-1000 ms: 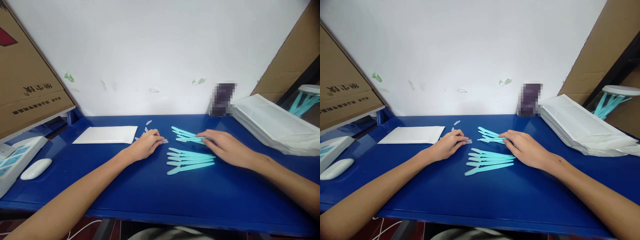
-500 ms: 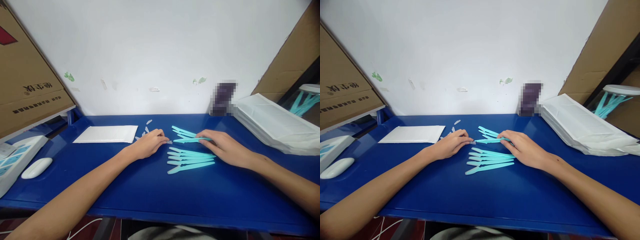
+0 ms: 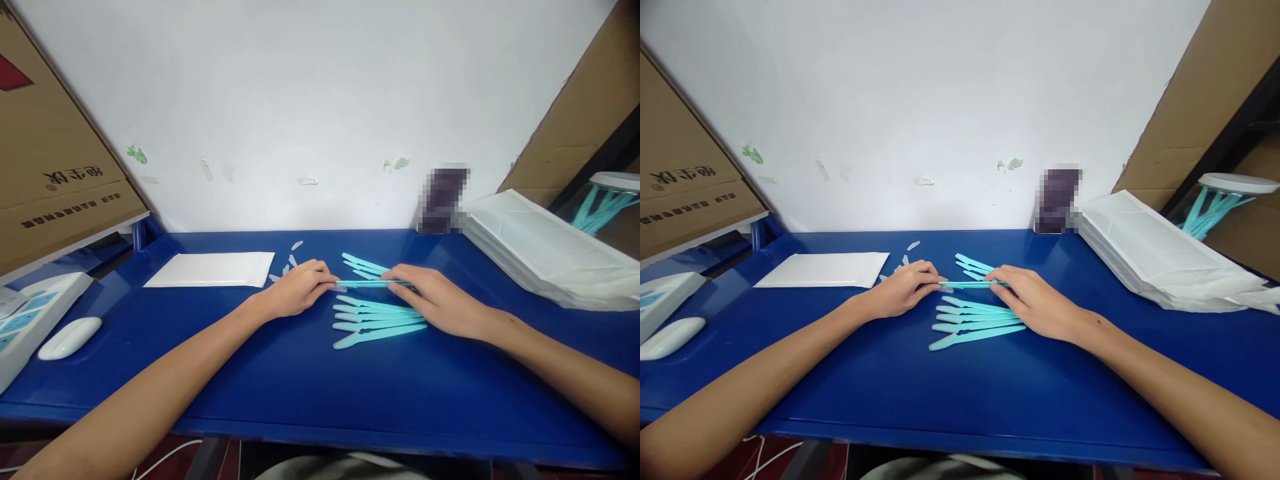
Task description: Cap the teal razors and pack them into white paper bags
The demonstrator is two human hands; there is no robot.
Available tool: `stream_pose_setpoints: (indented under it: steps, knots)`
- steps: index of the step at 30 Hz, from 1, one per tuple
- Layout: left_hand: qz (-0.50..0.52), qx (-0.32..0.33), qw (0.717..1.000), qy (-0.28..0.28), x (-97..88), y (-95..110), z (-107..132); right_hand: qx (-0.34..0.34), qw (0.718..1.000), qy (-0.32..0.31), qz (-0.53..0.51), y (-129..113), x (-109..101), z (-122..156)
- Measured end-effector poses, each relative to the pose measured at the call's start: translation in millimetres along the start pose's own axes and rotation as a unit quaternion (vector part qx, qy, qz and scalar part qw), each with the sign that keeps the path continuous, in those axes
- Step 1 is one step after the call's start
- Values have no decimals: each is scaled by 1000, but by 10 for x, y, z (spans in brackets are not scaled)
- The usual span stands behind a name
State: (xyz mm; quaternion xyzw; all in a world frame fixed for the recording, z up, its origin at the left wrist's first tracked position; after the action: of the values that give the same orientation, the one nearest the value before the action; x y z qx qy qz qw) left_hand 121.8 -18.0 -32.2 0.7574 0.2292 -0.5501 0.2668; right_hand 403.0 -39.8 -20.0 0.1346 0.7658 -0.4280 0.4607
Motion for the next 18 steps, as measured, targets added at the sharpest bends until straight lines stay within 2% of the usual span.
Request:
stream_pose_setpoints:
  steps: [4,9,15,18]
  knots:
    - [24,-20,999,35,14,-2,-9,8,1000,9,-9,-37,-7,3]
    - [40,-18,998,43,7,11,-13,13,1000,17,-19,-35,-18,-7]
    - [136,-90,985,49,25,73,-46,44,994,52,-83,-40,29,-2]
    - [146,-98,983,45,27,104,-54,64,990,55,-115,-71,65,12]
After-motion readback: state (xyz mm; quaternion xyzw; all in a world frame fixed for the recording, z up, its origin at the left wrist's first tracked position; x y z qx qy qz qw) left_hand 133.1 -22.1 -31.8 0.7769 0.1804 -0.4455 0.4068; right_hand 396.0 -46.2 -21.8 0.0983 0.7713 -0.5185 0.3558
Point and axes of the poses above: each hand's wrist, its own z-axis away from the middle knuckle, its own x-axis out of the palm, y = z × x, the point moved 1 cm from there along -z, towards the middle knuckle, and after that the axes turned 8 degrees about -z, right-handed, at the moved point
